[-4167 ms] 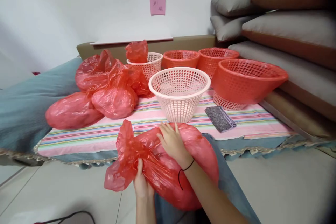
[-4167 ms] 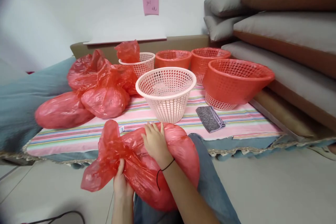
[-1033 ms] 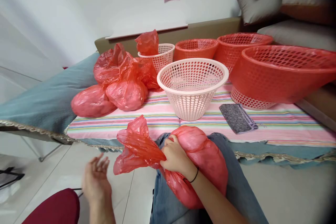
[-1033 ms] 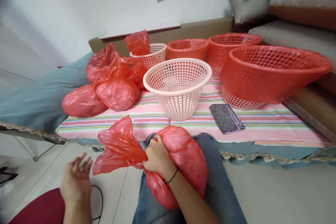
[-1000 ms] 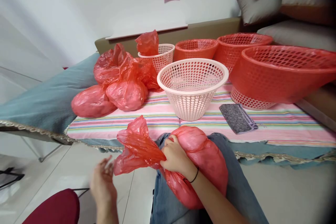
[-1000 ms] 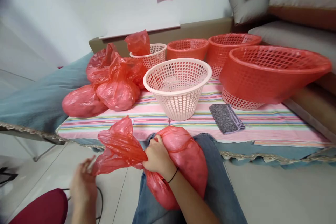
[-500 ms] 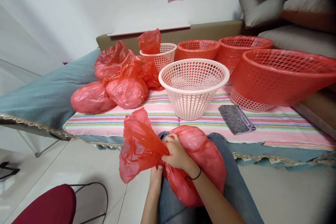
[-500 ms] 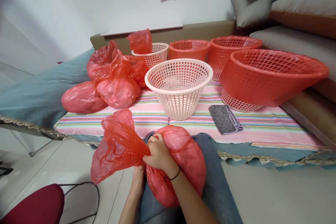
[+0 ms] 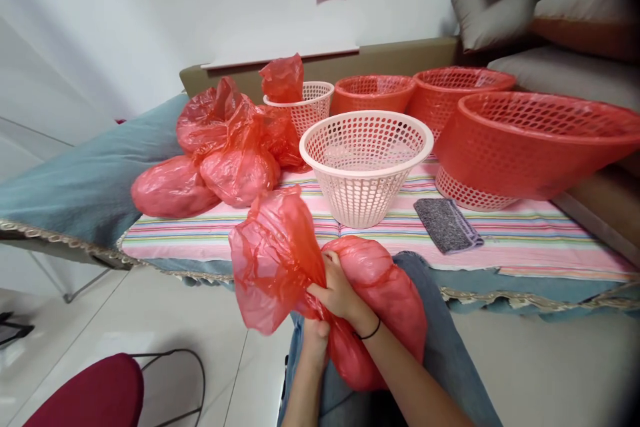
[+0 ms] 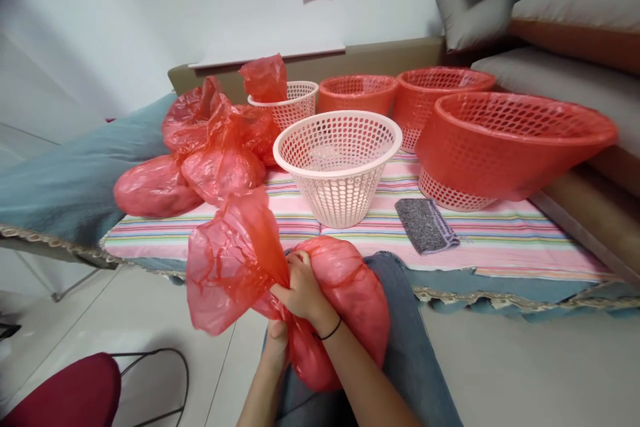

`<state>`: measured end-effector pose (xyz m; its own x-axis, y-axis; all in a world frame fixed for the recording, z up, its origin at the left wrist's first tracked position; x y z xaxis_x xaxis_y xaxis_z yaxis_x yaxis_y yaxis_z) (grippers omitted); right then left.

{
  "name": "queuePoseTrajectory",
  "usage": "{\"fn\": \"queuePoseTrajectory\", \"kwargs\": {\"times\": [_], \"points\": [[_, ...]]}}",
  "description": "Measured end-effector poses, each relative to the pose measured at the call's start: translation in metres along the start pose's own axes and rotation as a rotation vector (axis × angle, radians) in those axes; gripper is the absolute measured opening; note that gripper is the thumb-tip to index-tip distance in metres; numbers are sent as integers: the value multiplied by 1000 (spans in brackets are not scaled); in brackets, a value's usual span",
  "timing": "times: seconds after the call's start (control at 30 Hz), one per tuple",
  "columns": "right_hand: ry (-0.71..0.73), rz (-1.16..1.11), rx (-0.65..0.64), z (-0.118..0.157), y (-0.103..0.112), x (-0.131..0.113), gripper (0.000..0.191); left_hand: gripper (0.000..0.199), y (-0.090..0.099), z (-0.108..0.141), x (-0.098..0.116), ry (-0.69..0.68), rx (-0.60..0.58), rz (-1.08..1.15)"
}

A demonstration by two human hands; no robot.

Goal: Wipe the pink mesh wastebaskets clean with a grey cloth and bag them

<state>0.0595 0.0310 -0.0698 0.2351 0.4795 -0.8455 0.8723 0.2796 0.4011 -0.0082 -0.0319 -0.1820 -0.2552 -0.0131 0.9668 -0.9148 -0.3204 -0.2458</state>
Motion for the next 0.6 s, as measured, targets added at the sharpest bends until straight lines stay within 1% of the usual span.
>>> {"fn": "queuePoseTrajectory", "kwargs": {"times": [0.1,0.17,0.23,0.33,0.43,0.47,0.5,0.57,0.6], "points": [[76,52,-38,0,-2,-6,17,112,-6,-2,12,-83,39,68],[98,108,-69,-1,-6,-6,23,112,-7,-4,20,-100,46,68],[78,146,-85,-3,-8,-5,32,115,-9,-7,26,-72,24,71],[-6,152,-125,-6,-10,0,43,119,-13,-11,33,-21,-15,75],[-51,137,-188,-9,-9,0,52,117,-17,-16,37,-22,-24,58],[-44,126,-204,-9,-9,-1,51,116,-18,-17,38,-26,-25,47],[-31,110,-212,-10,-7,-3,45,115,-18,-19,38,-27,-26,34],[-14,65,-197,-10,-3,-7,28,111,-15,-21,37,-22,-22,-3],[-21,37,-176,-10,0,-8,24,108,-11,-22,36,-16,-12,-31]]}}
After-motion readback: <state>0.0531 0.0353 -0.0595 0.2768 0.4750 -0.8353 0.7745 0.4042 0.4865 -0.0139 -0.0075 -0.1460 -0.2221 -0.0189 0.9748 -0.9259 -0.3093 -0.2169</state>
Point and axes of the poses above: each hand's wrist, its own z-axis away from the middle knuckle, its own y-axis out of the back of the hand, x = y × z, the point moved 6 cm from there along -z, towards the middle knuckle, and after that the axes turned 1 degree about y, right-handed, at the moved point
